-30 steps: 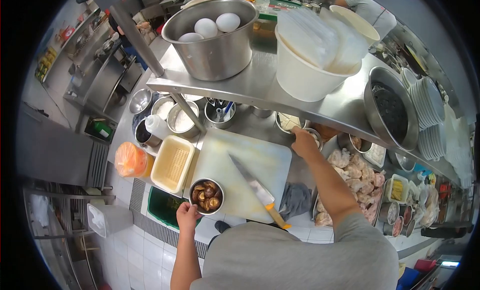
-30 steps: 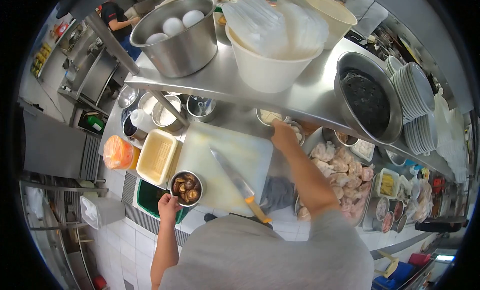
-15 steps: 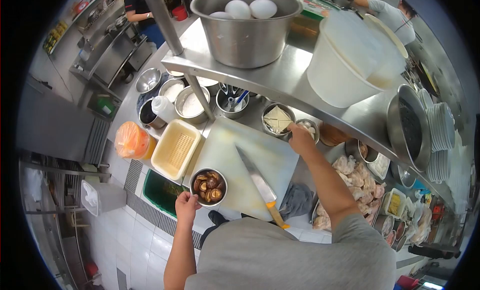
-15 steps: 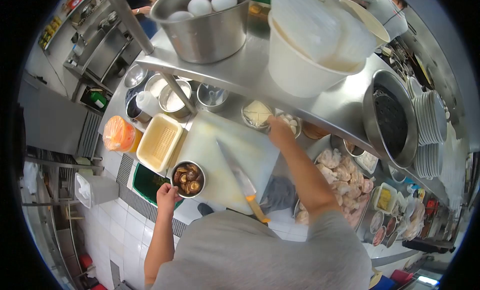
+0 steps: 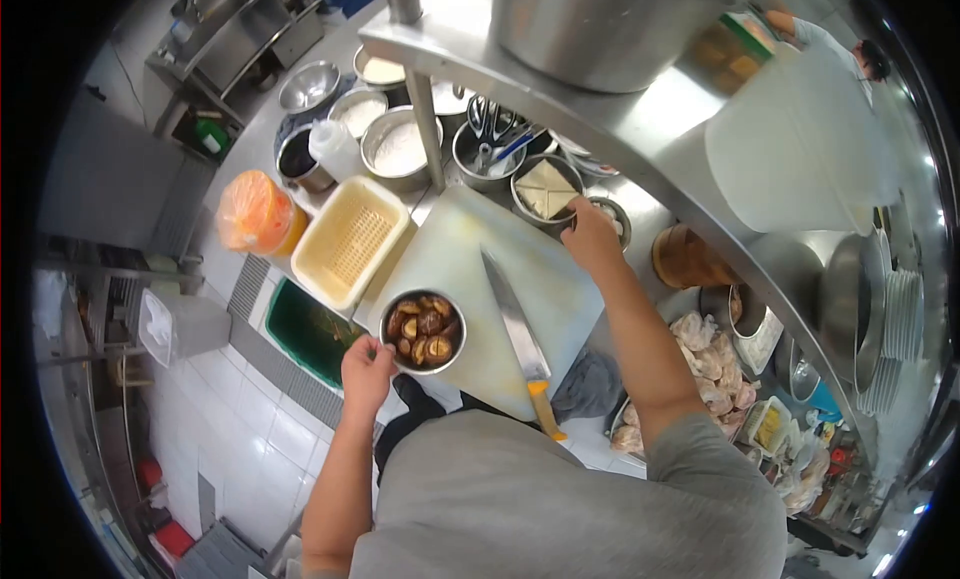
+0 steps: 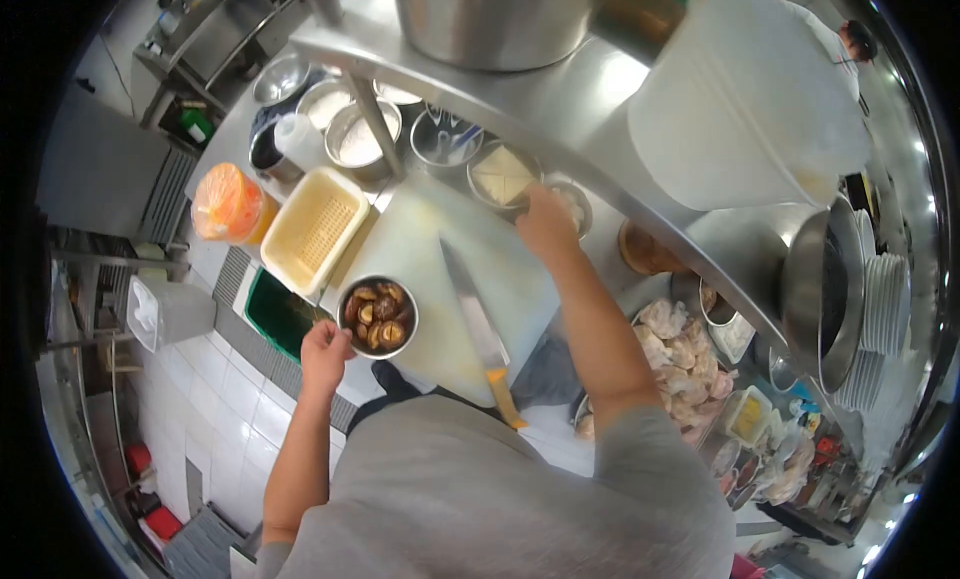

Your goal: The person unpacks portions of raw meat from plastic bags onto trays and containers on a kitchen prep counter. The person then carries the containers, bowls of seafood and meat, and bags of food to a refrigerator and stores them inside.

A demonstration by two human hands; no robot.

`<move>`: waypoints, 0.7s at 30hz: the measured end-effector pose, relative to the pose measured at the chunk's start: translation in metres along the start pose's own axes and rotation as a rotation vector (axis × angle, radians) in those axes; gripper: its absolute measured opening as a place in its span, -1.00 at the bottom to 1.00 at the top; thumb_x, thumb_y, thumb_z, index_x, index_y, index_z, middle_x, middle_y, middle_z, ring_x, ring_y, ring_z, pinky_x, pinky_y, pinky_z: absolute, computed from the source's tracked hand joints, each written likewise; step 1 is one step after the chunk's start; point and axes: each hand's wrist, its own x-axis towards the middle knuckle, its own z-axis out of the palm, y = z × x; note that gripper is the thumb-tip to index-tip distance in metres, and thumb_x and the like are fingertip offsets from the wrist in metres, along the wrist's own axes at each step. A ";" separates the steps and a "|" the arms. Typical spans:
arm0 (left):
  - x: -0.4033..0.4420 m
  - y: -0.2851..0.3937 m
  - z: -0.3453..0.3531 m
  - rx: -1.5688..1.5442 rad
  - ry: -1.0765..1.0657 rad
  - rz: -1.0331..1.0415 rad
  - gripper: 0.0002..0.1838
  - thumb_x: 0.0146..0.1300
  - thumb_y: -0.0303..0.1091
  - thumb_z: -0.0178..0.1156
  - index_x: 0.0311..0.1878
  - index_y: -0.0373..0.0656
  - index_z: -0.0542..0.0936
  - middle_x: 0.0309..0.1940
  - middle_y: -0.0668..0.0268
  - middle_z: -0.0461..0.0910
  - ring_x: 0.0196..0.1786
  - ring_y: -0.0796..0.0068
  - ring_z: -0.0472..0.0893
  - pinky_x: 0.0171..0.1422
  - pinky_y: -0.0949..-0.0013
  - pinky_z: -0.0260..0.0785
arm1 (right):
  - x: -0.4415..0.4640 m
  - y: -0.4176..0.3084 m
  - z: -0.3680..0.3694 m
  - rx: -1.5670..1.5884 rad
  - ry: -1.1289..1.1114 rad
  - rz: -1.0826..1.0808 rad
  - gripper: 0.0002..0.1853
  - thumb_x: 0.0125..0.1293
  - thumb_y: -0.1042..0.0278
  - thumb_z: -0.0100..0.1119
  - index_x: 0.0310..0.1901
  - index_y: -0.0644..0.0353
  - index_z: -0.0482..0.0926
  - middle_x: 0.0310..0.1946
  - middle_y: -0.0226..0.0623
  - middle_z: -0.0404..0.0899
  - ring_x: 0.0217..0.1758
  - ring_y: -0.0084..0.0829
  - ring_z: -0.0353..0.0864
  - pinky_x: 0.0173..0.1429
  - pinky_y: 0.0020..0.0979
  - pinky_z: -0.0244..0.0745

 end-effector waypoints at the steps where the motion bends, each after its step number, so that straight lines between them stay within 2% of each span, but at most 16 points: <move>1: 0.000 0.005 0.002 0.032 -0.006 0.001 -0.78 0.31 -0.36 0.26 -0.41 -0.23 0.49 -0.62 0.31 0.56 -0.52 0.55 0.61 -0.43 0.44 0.43 | -0.006 -0.011 -0.007 -0.018 0.086 -0.015 -0.64 0.15 0.41 0.23 0.03 0.19 0.58 0.00 0.04 0.62 0.17 0.03 0.55 0.24 -0.03 0.43; 2: 0.000 0.009 0.004 0.063 -0.012 -0.001 -0.78 0.31 -0.36 0.26 -0.40 -0.23 0.49 -0.62 0.29 0.57 -0.52 0.54 0.62 -0.43 0.43 0.42 | -0.011 -0.019 -0.012 -0.035 0.170 -0.034 -0.63 0.13 0.39 0.27 0.01 0.19 0.60 -0.04 0.02 0.65 0.16 0.03 0.57 0.26 -0.05 0.44; 3: 0.001 0.014 0.006 0.047 -0.028 0.011 -0.79 0.30 -0.36 0.27 -0.39 -0.24 0.50 -0.62 0.28 0.58 -0.52 0.54 0.62 -0.42 0.43 0.42 | -0.022 -0.022 -0.013 -0.101 0.296 -0.129 -0.67 0.21 0.28 0.30 -0.01 0.21 0.61 -0.08 -0.04 0.68 0.05 -0.08 0.66 0.16 -0.13 0.52; 4: 0.001 0.020 0.010 0.029 -0.044 0.024 -0.80 0.29 -0.36 0.27 -0.38 -0.24 0.51 -0.62 0.27 0.59 -0.52 0.54 0.62 -0.42 0.43 0.42 | -0.034 -0.032 -0.021 -0.110 0.264 -0.136 -0.67 0.21 0.28 0.30 -0.01 0.21 0.61 -0.08 -0.04 0.68 0.05 -0.08 0.66 0.16 -0.13 0.52; 6: 0.001 0.042 0.020 0.067 -0.080 0.044 -0.81 0.27 -0.35 0.27 -0.37 -0.25 0.52 -0.64 0.25 0.57 -0.53 0.53 0.61 -0.42 0.39 0.40 | -0.061 -0.056 -0.037 0.326 -0.117 0.119 -0.64 0.28 0.13 0.34 -0.05 0.26 0.63 -0.16 -0.14 0.71 -0.13 -0.26 0.71 -0.01 -0.25 0.59; 7: 0.005 0.055 0.023 0.076 -0.112 0.053 -0.80 0.26 -0.34 0.27 -0.37 -0.26 0.52 -0.65 0.24 0.55 -0.54 0.52 0.60 -0.42 0.37 0.39 | -0.074 -0.060 -0.033 0.414 -0.198 0.075 -0.64 0.34 0.09 0.34 -0.12 0.27 0.64 -0.26 -0.28 0.72 -0.26 -0.49 0.66 -0.17 -0.39 0.57; 8: 0.005 0.064 0.030 0.083 -0.145 0.069 -0.79 0.25 -0.33 0.27 -0.36 -0.26 0.52 -0.66 0.23 0.54 -0.55 0.50 0.59 -0.42 0.35 0.39 | -0.089 -0.061 -0.030 0.400 -0.223 0.084 -0.64 0.34 0.09 0.34 -0.12 0.27 0.64 -0.26 -0.28 0.72 -0.26 -0.49 0.66 -0.17 -0.39 0.57; 9: 0.007 0.069 0.039 0.096 -0.174 0.110 -0.79 0.25 -0.31 0.25 -0.36 -0.26 0.53 -0.67 0.18 0.53 -0.58 0.36 0.57 -0.39 0.29 0.40 | -0.101 -0.063 -0.029 0.619 -0.285 0.127 -0.70 0.36 0.14 0.33 -0.15 0.25 0.64 -0.29 -0.32 0.71 -0.27 -0.55 0.65 -0.19 -0.43 0.55; 10: 0.009 0.080 0.044 0.088 -0.176 0.097 -0.79 0.25 -0.31 0.25 -0.36 -0.26 0.53 -0.67 0.18 0.53 -0.58 0.36 0.57 -0.39 0.29 0.40 | -0.111 -0.066 -0.029 0.840 -0.339 0.174 -0.76 0.38 0.20 0.31 -0.17 0.24 0.64 -0.33 -0.37 0.69 -0.29 -0.61 0.63 -0.20 -0.47 0.53; 11: 0.010 0.094 0.050 0.156 -0.245 0.111 -0.79 0.28 -0.31 0.25 -0.35 -0.25 0.52 -0.63 0.22 0.55 -0.53 0.41 0.61 -0.39 0.33 0.41 | -0.121 -0.067 -0.034 0.765 -0.301 0.211 -0.84 0.39 0.29 0.29 -0.26 0.21 0.61 -0.41 -0.45 0.63 -0.38 -0.69 0.56 -0.29 -0.56 0.47; 13: 0.013 0.109 0.069 0.219 -0.320 0.131 -0.79 0.30 -0.31 0.25 -0.34 -0.23 0.51 -0.58 0.25 0.57 -0.48 0.46 0.65 -0.39 0.37 0.42 | -0.127 -0.050 -0.036 0.697 -0.200 0.214 -0.84 0.38 0.32 0.29 -0.30 0.20 0.59 -0.46 -0.49 0.57 -0.42 -0.71 0.52 -0.33 -0.57 0.44; 15: 0.012 0.119 0.091 0.251 -0.251 0.453 -0.77 0.32 -0.25 0.25 -0.28 -0.25 0.55 -0.52 0.15 0.63 -0.44 0.26 0.68 -0.31 0.23 0.46 | -0.129 -0.033 -0.048 0.520 -0.042 0.164 -0.81 0.37 0.36 0.25 -0.41 0.18 0.53 -0.56 -0.56 0.44 -0.52 -0.74 0.40 -0.44 -0.58 0.36; 16: 0.011 0.132 0.100 0.246 -0.257 0.452 -0.77 0.32 -0.25 0.25 -0.28 -0.25 0.55 -0.52 0.15 0.63 -0.44 0.26 0.68 -0.31 0.23 0.46 | -0.128 -0.020 -0.054 0.514 -0.041 0.169 -0.81 0.37 0.36 0.25 -0.41 0.18 0.53 -0.56 -0.56 0.44 -0.52 -0.74 0.40 -0.44 -0.58 0.36; 18: 0.009 0.158 0.112 0.215 -0.417 0.354 -0.72 0.33 -0.19 0.27 -0.12 -0.24 0.60 -0.34 0.07 0.69 -0.36 0.12 0.69 -0.17 0.17 0.50 | -0.120 0.009 -0.066 0.402 0.115 0.183 -0.79 0.38 0.38 0.22 -0.45 0.13 0.52 -0.57 -0.57 0.43 -0.54 -0.74 0.37 -0.47 -0.57 0.30; 20: 0.001 0.165 0.122 0.147 -0.411 0.386 -0.68 0.34 -0.16 0.27 -0.03 -0.22 0.59 -0.26 0.06 0.69 -0.32 0.15 0.70 -0.12 0.19 0.51 | -0.111 0.022 -0.087 0.608 0.157 0.326 -0.82 0.39 0.37 0.18 -0.36 0.26 0.58 -0.52 -0.35 0.52 -0.50 -0.54 0.51 -0.44 -0.49 0.43; 21: -0.002 0.166 0.124 0.079 -0.404 0.418 -0.63 0.34 -0.14 0.28 0.06 -0.20 0.59 -0.19 0.05 0.70 -0.28 0.17 0.71 -0.07 0.21 0.52 | -0.105 0.036 -0.093 0.604 0.157 0.325 -0.82 0.39 0.37 0.18 -0.36 0.26 0.58 -0.52 -0.35 0.52 -0.50 -0.54 0.51 -0.44 -0.49 0.43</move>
